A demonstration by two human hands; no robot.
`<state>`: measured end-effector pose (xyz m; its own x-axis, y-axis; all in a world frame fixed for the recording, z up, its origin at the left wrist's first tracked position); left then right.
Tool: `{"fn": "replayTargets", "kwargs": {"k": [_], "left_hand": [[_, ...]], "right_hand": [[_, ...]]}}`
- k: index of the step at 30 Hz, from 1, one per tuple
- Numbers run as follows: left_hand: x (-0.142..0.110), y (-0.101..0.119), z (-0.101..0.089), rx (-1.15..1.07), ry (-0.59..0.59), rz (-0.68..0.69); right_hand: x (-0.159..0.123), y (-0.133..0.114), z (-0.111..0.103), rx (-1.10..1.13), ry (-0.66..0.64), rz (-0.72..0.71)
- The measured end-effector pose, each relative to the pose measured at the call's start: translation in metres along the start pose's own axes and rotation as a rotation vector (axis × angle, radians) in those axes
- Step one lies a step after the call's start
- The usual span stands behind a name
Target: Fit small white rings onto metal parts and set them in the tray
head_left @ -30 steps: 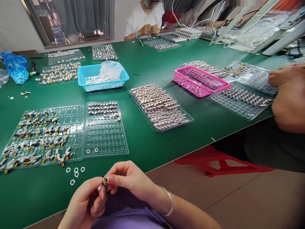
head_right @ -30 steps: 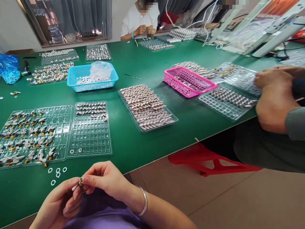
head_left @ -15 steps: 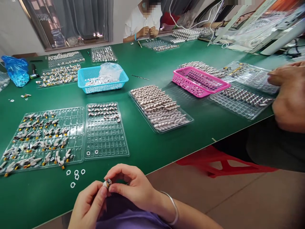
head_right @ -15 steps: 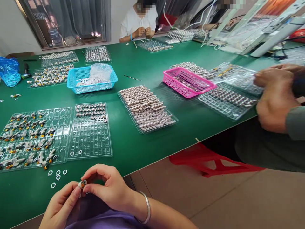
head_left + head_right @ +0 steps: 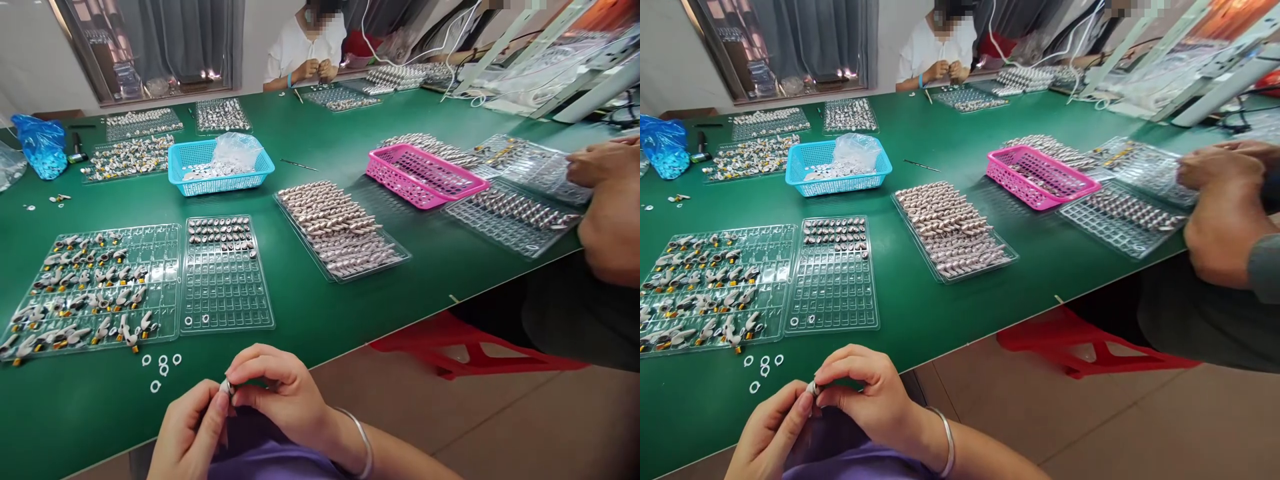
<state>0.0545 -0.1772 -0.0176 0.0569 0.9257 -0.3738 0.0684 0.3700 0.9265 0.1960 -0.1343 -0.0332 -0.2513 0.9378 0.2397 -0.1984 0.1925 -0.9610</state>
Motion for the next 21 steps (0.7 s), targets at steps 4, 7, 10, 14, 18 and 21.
{"fn": "replayTargets", "kwargs": {"k": [4, 7, 10, 14, 18, 21], "left_hand": [[-0.0001, 0.0024, 0.0003, 0.06, 0.015, 0.068], [-0.0007, 0.0043, 0.0007, 0.108, 0.012, 0.111], [-0.0016, 0.006, 0.0017, 0.117, -0.016, 0.129], [-0.003, 0.0069, 0.0025, 0.105, -0.056, 0.121], [-0.0043, 0.0065, 0.0032, 0.092, -0.065, 0.123], [-0.0048, 0.006, 0.0037, 0.11, -0.062, 0.155]], "right_hand": [[0.0001, 0.0012, 0.0014, 0.022, 0.0, -0.002], [-0.0004, 0.0019, 0.0016, 0.066, 0.004, -0.026], [-0.0018, 0.0037, 0.002, 0.136, 0.004, -0.007], [-0.0039, 0.0057, 0.004, 0.254, -0.031, 0.066], [-0.0047, 0.0074, 0.0052, 0.329, -0.032, 0.138], [-0.0053, 0.008, 0.0049, 0.327, -0.012, 0.148]]}}
Point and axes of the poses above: each hand's wrist, its own x-axis towards the middle knuckle, its own z-axis out of the palm, y = z × x, the point moved 4 cm from there along x, towards the middle knuckle, and after that the axes turned 3 degrees about -x, right-handed, at the moved point
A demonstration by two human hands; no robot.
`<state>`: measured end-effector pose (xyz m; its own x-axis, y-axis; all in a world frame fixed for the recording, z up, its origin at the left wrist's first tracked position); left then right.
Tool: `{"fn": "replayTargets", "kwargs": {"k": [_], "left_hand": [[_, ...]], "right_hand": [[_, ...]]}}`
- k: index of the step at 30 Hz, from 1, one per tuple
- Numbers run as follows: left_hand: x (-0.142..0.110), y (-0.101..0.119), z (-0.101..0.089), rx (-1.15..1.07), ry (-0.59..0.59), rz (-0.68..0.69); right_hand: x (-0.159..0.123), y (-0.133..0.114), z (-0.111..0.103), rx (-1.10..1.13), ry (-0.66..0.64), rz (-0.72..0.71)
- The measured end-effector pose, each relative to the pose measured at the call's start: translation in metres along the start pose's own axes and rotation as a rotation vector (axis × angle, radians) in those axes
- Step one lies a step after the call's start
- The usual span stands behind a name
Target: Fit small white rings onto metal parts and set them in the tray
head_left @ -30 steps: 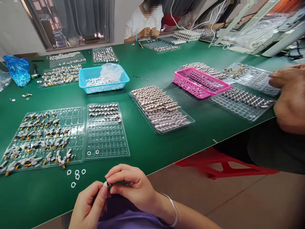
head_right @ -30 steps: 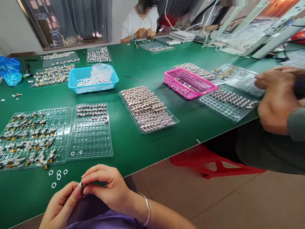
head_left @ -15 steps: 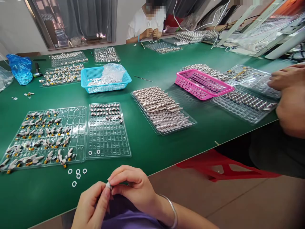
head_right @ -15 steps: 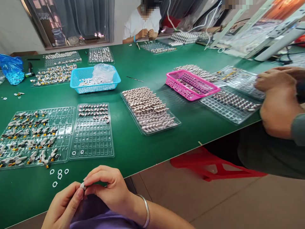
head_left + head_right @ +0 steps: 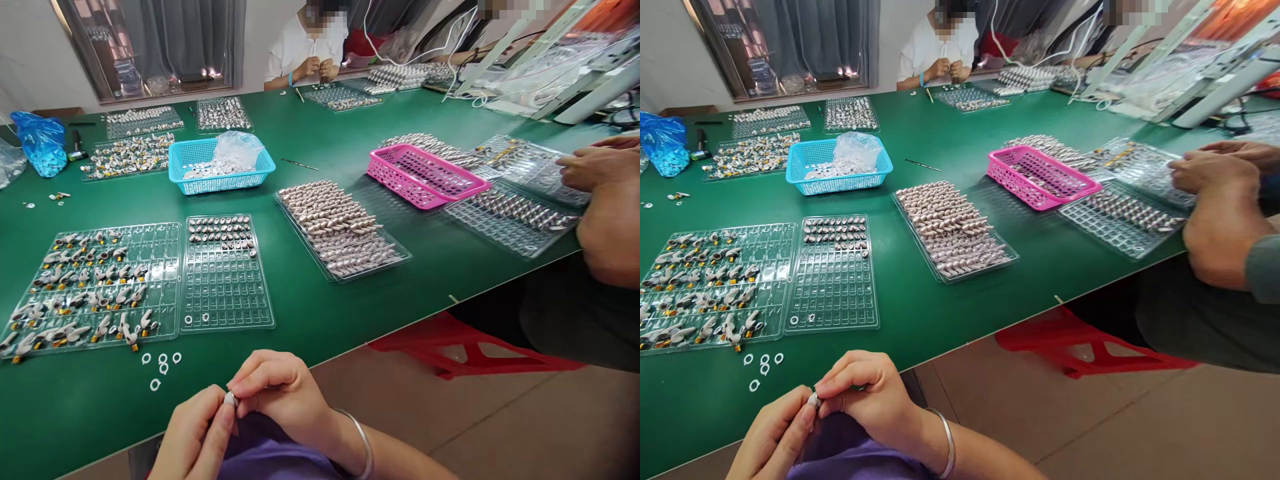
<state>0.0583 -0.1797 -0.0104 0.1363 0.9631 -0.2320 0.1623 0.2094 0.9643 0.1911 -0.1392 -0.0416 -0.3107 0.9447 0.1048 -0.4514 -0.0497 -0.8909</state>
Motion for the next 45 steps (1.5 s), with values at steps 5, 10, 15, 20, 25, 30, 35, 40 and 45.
{"fn": "replayTargets", "kwargs": {"k": [5, 10, 15, 20, 25, 30, 35, 40, 45], "left_hand": [[0.001, -0.001, -0.002, 0.105, -0.046, 0.117], [0.001, 0.0, -0.005, 0.268, -0.129, 0.22], [-0.001, -0.001, -0.008, 0.282, -0.136, 0.279], [-0.003, -0.001, -0.007, 0.167, -0.123, 0.171], [-0.004, 0.0, -0.004, 0.065, -0.072, 0.062], [-0.001, -0.006, -0.007, 0.112, -0.148, 0.136], [-0.003, -0.008, -0.008, 0.18, -0.12, 0.191], [-0.003, -0.003, -0.006, 0.179, -0.063, 0.167], [-0.001, 0.001, -0.008, 0.23, -0.203, 0.152]], "right_hand": [[-0.002, -0.002, 0.0, -0.07, 0.005, -0.042], [-0.004, -0.001, 0.0, -0.114, -0.003, 0.006], [-0.004, -0.002, 0.0, -0.091, -0.005, 0.014], [-0.005, -0.008, 0.003, -0.147, -0.026, -0.02], [-0.006, -0.015, 0.005, -0.173, -0.064, -0.114], [-0.006, -0.016, 0.005, -0.162, -0.066, -0.112], [-0.005, -0.017, 0.005, -0.178, -0.097, -0.117], [-0.003, -0.019, 0.003, -0.222, -0.116, -0.102], [-0.001, -0.02, 0.003, -0.216, -0.146, -0.066]]}}
Point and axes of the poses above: each hand's wrist, its own x-axis towards the middle knuckle, its own z-axis out of the palm, y = z × x, the point moved 4 cm from there along x, towards the middle knuckle, and after that the axes turned 3 degrees about -x, right-handed, at the moved point
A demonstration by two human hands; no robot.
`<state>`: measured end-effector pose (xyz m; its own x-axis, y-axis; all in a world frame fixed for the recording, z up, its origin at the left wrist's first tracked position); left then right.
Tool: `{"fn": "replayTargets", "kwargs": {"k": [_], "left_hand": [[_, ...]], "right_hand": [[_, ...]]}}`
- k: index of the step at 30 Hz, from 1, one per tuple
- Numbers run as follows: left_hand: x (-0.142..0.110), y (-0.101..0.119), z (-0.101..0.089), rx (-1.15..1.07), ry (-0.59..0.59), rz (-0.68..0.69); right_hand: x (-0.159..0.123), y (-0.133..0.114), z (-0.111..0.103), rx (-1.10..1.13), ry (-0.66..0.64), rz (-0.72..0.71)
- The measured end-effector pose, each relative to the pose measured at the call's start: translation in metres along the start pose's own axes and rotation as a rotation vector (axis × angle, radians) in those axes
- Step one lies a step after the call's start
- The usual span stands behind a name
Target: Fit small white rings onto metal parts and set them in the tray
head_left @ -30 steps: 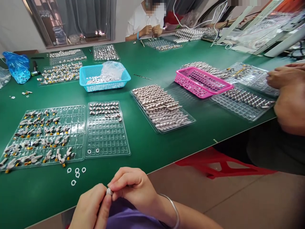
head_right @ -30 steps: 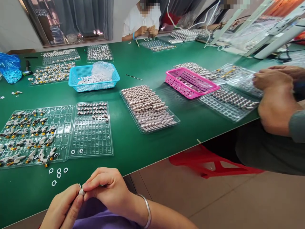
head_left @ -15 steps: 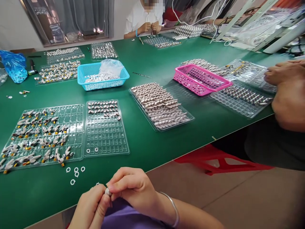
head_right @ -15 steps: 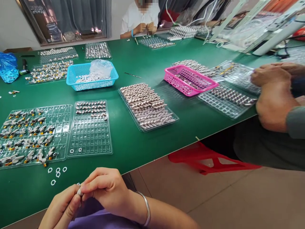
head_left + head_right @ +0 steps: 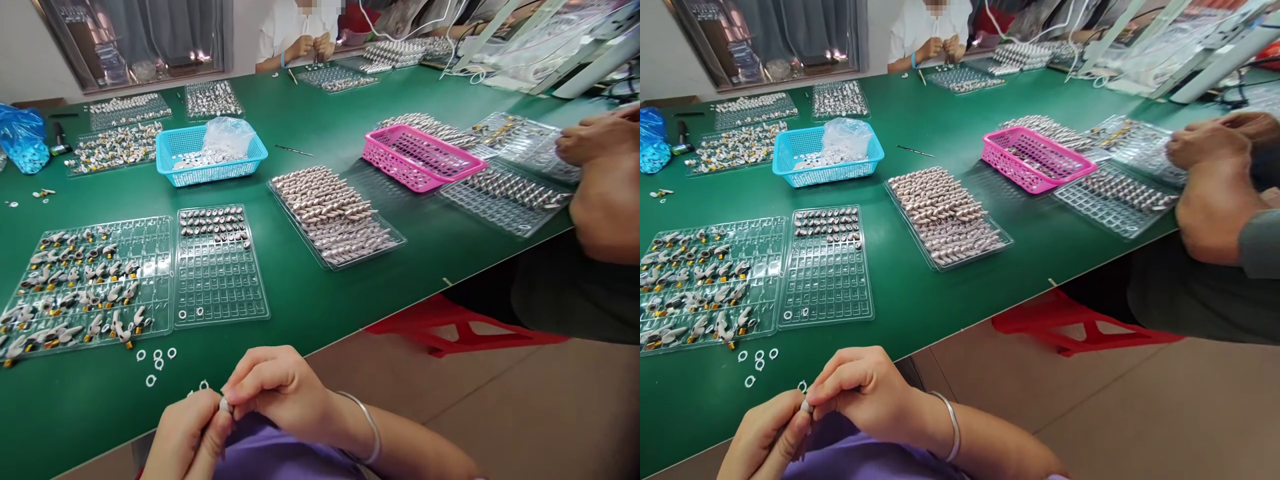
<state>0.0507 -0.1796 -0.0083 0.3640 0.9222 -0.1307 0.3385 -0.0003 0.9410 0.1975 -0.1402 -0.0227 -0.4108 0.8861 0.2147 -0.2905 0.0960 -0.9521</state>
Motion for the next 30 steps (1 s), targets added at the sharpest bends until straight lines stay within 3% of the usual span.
{"fn": "replayTargets", "kwargs": {"k": [3, 8, 12, 15, 23, 26, 30], "left_hand": [[0.0001, 0.0005, 0.0004, 0.003, -0.066, 0.016], [0.0, 0.0, -0.0003, 0.054, -0.046, 0.053], [-0.0007, -0.0038, 0.0, -0.029, -0.144, -0.039], [-0.0016, -0.0057, -0.0011, -0.057, -0.153, -0.071], [-0.0013, 0.0012, -0.0022, 0.145, -0.08, 0.112], [-0.0001, -0.001, -0.0026, 0.073, -0.121, 0.044], [-0.0013, -0.0078, -0.002, -0.115, -0.155, -0.145]], "right_hand": [[0.0, -0.0005, 0.0, -0.024, -0.011, -0.04], [0.0007, -0.0011, 0.0005, -0.058, -0.01, -0.066], [0.0002, -0.0053, 0.0022, -0.044, -0.034, -0.088], [-0.0007, -0.0075, 0.003, -0.068, -0.021, -0.111], [0.0004, -0.0068, 0.0042, -0.07, 0.005, -0.109], [0.0, -0.0079, 0.004, -0.093, -0.01, -0.105], [-0.001, -0.0099, 0.0044, -0.117, -0.028, -0.118]]}}
Point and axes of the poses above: each hand's wrist, its own x-axis towards the middle knuckle, its own z-axis out of the palm, y = z × x, the point moved 4 cm from there along x, towards the middle knuckle, and after that the axes turned 3 degrees about -x, right-handed, at the moved point
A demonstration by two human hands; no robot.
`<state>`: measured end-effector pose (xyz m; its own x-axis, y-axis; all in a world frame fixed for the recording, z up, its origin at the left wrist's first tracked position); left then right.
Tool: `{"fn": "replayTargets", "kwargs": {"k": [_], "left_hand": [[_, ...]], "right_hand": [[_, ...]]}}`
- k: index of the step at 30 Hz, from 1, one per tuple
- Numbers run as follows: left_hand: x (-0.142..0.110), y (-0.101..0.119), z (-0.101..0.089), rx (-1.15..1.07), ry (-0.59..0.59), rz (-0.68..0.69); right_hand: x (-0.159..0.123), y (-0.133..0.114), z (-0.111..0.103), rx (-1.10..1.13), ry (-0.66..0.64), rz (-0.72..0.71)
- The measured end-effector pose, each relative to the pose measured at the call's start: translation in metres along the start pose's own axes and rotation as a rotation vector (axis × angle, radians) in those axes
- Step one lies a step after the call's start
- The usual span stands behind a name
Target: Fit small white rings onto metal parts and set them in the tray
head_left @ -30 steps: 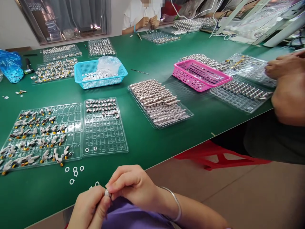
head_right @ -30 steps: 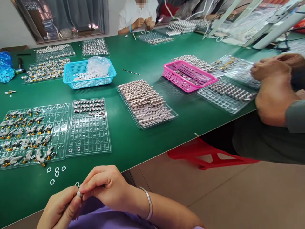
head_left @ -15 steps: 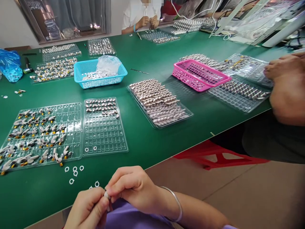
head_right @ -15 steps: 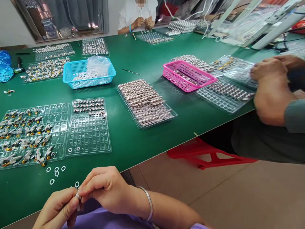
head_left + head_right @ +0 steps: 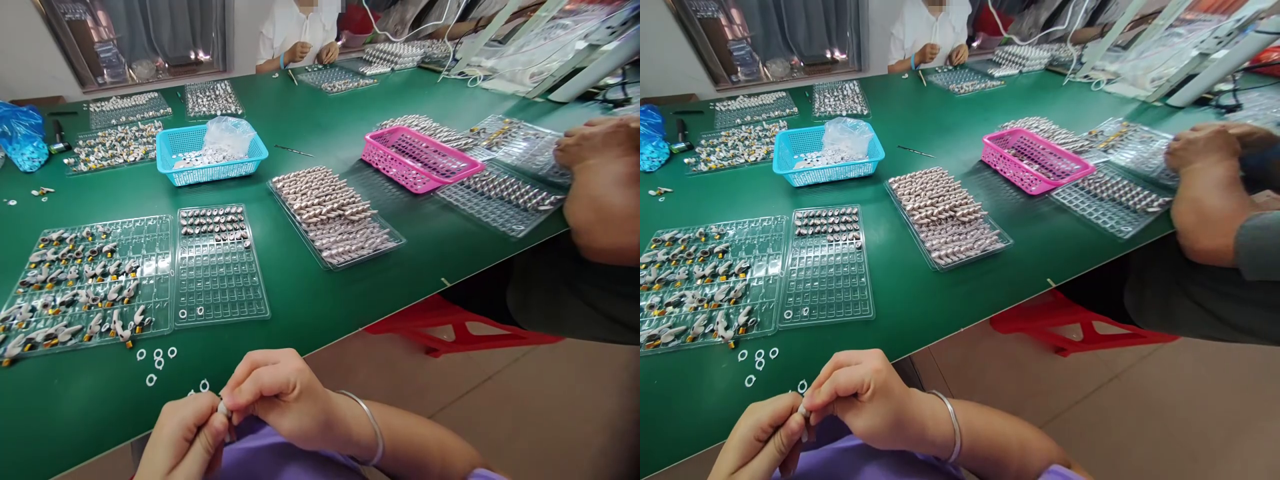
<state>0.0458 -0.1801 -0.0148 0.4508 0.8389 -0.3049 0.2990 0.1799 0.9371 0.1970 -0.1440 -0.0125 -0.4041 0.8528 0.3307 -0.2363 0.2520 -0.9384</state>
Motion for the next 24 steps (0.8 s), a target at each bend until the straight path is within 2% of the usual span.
{"fn": "replayTargets", "kwargs": {"k": [2, 4, 8, 13, 19, 24], "left_hand": [[-0.001, -0.003, 0.001, -0.096, 0.001, -0.075], [-0.002, -0.004, 0.002, -0.127, 0.014, -0.093], [-0.001, 0.001, 0.0, -0.008, 0.062, 0.022], [-0.001, 0.005, 0.001, 0.113, 0.056, 0.145], [-0.004, 0.008, 0.001, 0.168, 0.174, 0.185], [-0.003, 0.008, 0.002, 0.135, 0.085, 0.146]], "right_hand": [[0.0, -0.001, 0.001, -0.015, -0.009, -0.007], [0.0, -0.001, 0.001, -0.03, -0.012, -0.009], [0.001, 0.0, 0.001, -0.023, 0.0, -0.005], [0.002, -0.001, 0.001, -0.008, 0.006, 0.001], [0.001, 0.001, 0.002, -0.014, 0.008, 0.006], [0.002, 0.003, 0.0, 0.042, -0.03, 0.061]]}}
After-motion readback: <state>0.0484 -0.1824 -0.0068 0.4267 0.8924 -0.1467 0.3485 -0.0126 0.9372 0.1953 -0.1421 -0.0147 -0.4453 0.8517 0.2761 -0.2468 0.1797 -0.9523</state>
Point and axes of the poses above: each hand's wrist, its own x-axis towards the middle knuckle, its own z-axis out of the palm, y = z × x, the point moved 4 cm from there along x, towards the middle knuckle, and after that the axes turned 3 degrees about -x, right-handed, at the moved point
